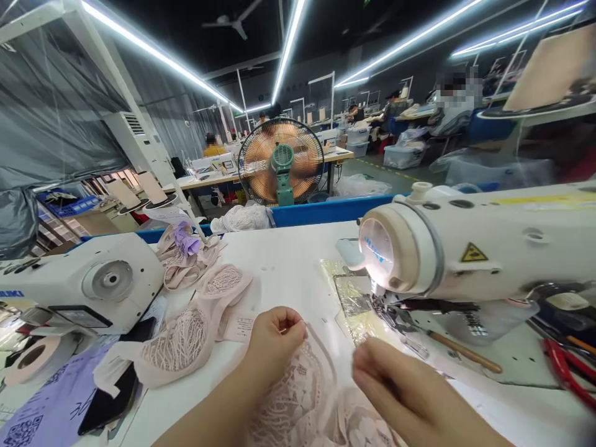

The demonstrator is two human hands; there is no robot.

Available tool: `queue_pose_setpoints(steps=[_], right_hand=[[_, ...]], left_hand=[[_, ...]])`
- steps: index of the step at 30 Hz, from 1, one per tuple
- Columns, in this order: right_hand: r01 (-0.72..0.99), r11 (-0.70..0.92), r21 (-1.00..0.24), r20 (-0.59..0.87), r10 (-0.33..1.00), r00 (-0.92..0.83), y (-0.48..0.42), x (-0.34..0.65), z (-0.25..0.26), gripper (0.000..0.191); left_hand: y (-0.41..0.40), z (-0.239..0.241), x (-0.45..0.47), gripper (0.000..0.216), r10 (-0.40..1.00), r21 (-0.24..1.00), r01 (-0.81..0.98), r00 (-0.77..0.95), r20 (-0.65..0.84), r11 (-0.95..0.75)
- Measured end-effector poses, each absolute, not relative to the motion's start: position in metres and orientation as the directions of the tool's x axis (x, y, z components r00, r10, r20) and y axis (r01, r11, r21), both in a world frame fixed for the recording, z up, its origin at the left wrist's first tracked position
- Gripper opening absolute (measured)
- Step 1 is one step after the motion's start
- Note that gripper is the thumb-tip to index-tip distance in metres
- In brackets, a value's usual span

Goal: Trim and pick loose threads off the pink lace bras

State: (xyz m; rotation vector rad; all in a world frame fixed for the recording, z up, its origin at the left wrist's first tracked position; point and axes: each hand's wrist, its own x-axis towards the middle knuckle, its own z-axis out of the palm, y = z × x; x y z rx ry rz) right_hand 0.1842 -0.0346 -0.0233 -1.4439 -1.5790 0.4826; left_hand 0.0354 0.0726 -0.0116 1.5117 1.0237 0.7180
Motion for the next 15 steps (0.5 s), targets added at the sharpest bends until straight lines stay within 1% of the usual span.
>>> queue_pose_setpoints(steps=[3,5,9,12,15], right_hand=[[0.524,0.029,-0.851,0.105,0.988,0.116,0.0,0.182,-0.019,0.013],[0.487,-0.024,-0.873,0.028,0.995,0.099,0.017,0.179,-0.019,0.015],[0.428,-0.034,-0.903,-0.009,0.998,0.06,0.025,0.173,-0.027,0.017],[0.394,-0.028,-0.919,-0.003,0.998,0.065,0.021,0.171,-0.032,0.015],[0.393,0.002,-0.92,0.032,0.997,0.07,0.019,0.171,-0.033,0.014]], left_hand=[[0.072,-0.013,0.036,0.012,0.86,0.981,0.178,0.486,-0.153,0.074],[0.072,-0.014,0.036,0.013,0.854,0.979,0.182,0.491,-0.174,0.095],[0.073,-0.014,0.037,0.013,0.852,0.975,0.204,0.49,-0.183,0.091],[0.073,-0.015,0.037,0.011,0.842,0.967,0.241,0.502,-0.195,0.081],[0.073,-0.016,0.036,0.01,0.829,0.96,0.281,0.535,-0.163,0.008]])
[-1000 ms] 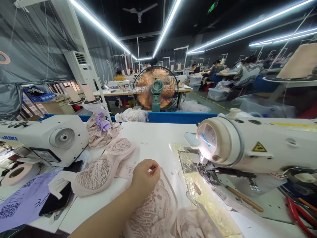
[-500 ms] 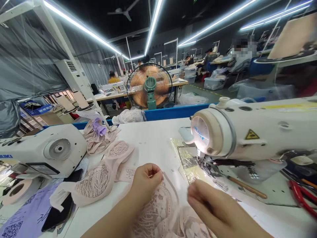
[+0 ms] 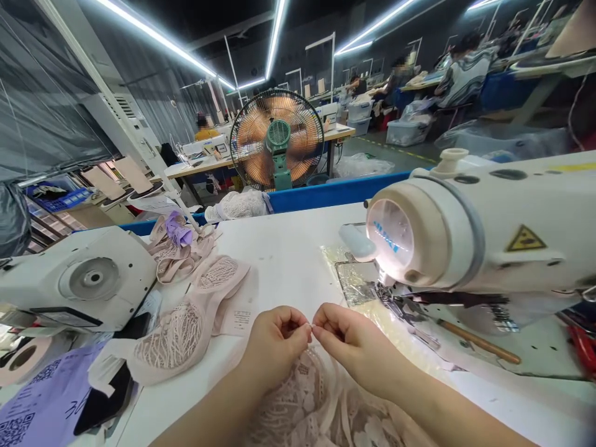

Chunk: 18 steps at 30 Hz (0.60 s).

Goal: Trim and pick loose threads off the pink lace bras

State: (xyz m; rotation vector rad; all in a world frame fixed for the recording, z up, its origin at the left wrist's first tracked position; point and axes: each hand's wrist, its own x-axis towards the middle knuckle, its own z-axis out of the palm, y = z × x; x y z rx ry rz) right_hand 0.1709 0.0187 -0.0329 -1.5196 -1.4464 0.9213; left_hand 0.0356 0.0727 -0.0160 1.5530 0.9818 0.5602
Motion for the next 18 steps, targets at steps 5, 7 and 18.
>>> queue_pose_setpoints(steps=[5,7,18], right_hand=[[0.399,0.038,-0.916,0.066,0.996,0.057,0.0172,0.1723,-0.0305,0.016],[0.396,0.044,-0.917,0.07,0.996,0.051,0.0168,0.1728,-0.0304,0.017],[0.434,-0.067,-0.898,-0.046,0.997,0.059,0.015,0.1797,-0.0294,0.017]], left_hand=[[0.0757,-0.0151,0.0304,0.011,0.792,0.953,0.298,0.594,-0.139,-0.056],[0.0772,-0.0134,0.0289,0.013,0.779,0.947,0.301,0.618,-0.107,-0.109],[0.08,-0.0165,0.0329,0.016,0.786,0.951,0.3,0.569,-0.241,0.074]])
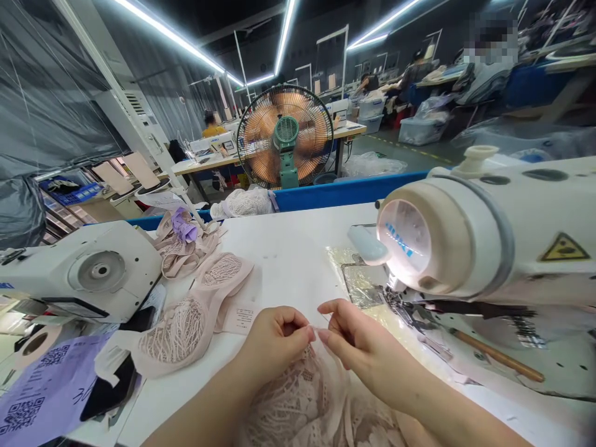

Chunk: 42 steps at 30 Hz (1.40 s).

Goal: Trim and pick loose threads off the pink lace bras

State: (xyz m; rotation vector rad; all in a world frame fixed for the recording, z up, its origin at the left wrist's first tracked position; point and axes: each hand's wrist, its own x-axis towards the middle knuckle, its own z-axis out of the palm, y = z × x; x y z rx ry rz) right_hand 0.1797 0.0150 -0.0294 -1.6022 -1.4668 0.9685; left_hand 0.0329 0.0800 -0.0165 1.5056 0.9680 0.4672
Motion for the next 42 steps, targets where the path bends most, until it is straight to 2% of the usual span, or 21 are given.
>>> queue_pose_setpoints(steps=[3,7,11,14,20,27,35,42], right_hand=[[0.536,0.006,-0.844,0.063,0.994,0.087,0.007,0.187,-0.025,0.016],[0.703,0.16,-0.693,0.243,0.97,0.019,-0.001,0.191,-0.027,0.018],[0.844,0.21,-0.493,0.329,0.943,-0.043,-0.001,0.191,-0.033,0.024],[0.885,0.234,-0.403,0.352,0.932,-0.086,0.0,0.189,-0.034,0.027],[0.896,0.217,-0.388,0.299,0.949,-0.101,0.0,0.184,-0.034,0.031],[0.897,0.242,-0.37,0.321,0.939,-0.121,0.002,0.186,-0.039,0.03],[0.88,0.258,-0.398,0.318,0.939,-0.131,0.002,0.186,-0.04,0.027],[0.879,0.214,-0.425,0.305,0.949,-0.084,0.003,0.183,-0.039,0.032]], left_hand=[[0.08,-0.018,0.034,0.015,0.795,0.942,0.31,0.536,-0.284,0.127],[0.081,-0.02,0.035,0.015,0.802,0.947,0.281,0.524,-0.287,0.155],[0.083,-0.022,0.034,0.017,0.809,0.952,0.278,0.526,-0.264,0.131],[0.083,-0.022,0.034,0.019,0.808,0.957,0.258,0.531,-0.255,0.133],[0.082,-0.021,0.034,0.019,0.81,0.961,0.228,0.527,-0.259,0.158],[0.082,-0.018,0.035,0.017,0.802,0.963,0.189,0.536,-0.265,0.193],[0.083,-0.023,0.033,0.019,0.79,0.962,0.203,0.552,-0.269,0.185],[0.082,-0.02,0.035,0.016,0.791,0.959,0.2,0.544,-0.28,0.202]])
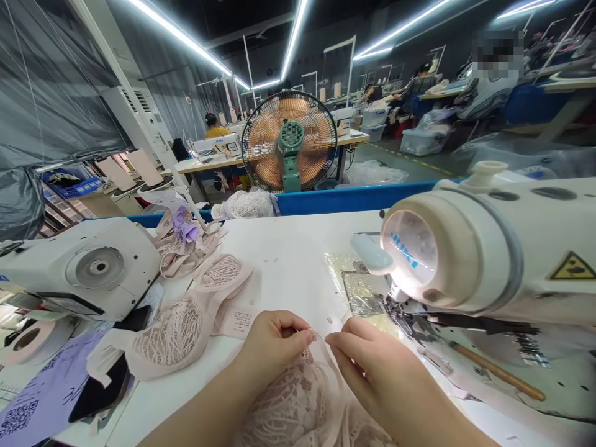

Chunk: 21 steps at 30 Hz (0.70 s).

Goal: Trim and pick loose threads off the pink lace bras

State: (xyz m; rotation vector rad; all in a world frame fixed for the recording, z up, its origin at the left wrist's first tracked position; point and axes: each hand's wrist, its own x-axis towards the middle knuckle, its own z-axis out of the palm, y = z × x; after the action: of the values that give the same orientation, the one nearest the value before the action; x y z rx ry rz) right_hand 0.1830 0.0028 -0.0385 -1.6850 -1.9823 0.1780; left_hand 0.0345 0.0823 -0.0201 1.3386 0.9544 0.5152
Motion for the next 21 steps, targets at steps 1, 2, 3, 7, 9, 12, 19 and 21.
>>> queue_pose_setpoints(steps=[1,2,3,7,9,12,19,21], right_hand=[[0.881,0.216,-0.422,0.299,0.95,-0.09,0.003,0.183,-0.038,0.033],[0.883,0.217,-0.417,0.295,0.951,-0.094,0.003,0.183,-0.038,0.033],[0.885,0.216,-0.414,0.294,0.951,-0.095,0.003,0.183,-0.038,0.033],[0.887,0.212,-0.41,0.305,0.948,-0.086,0.003,0.183,-0.038,0.034],[0.886,0.212,-0.411,0.306,0.948,-0.085,0.003,0.182,-0.038,0.033],[0.886,0.213,-0.413,0.306,0.948,-0.085,0.002,0.181,-0.037,0.033],[0.868,0.25,-0.43,0.342,0.934,-0.1,-0.001,0.18,-0.034,0.027],[0.861,0.26,-0.438,0.382,0.92,-0.083,-0.003,0.178,-0.033,0.028]], left_hand=[[0.082,-0.02,0.035,0.016,0.792,0.959,0.203,0.542,-0.28,0.201],[0.082,-0.02,0.035,0.017,0.793,0.959,0.203,0.542,-0.278,0.197],[0.082,-0.02,0.034,0.017,0.794,0.96,0.203,0.543,-0.273,0.192],[0.082,-0.021,0.034,0.018,0.795,0.967,0.206,0.555,-0.243,0.152],[0.082,-0.021,0.034,0.017,0.802,0.968,0.223,0.554,-0.223,0.115],[0.079,-0.022,0.035,0.013,0.825,0.966,0.258,0.545,-0.149,0.004],[0.076,-0.032,0.032,0.012,0.678,0.696,0.241,0.572,0.461,-0.677],[0.076,-0.032,0.03,0.015,0.552,0.547,0.207,0.581,0.598,-0.811]])
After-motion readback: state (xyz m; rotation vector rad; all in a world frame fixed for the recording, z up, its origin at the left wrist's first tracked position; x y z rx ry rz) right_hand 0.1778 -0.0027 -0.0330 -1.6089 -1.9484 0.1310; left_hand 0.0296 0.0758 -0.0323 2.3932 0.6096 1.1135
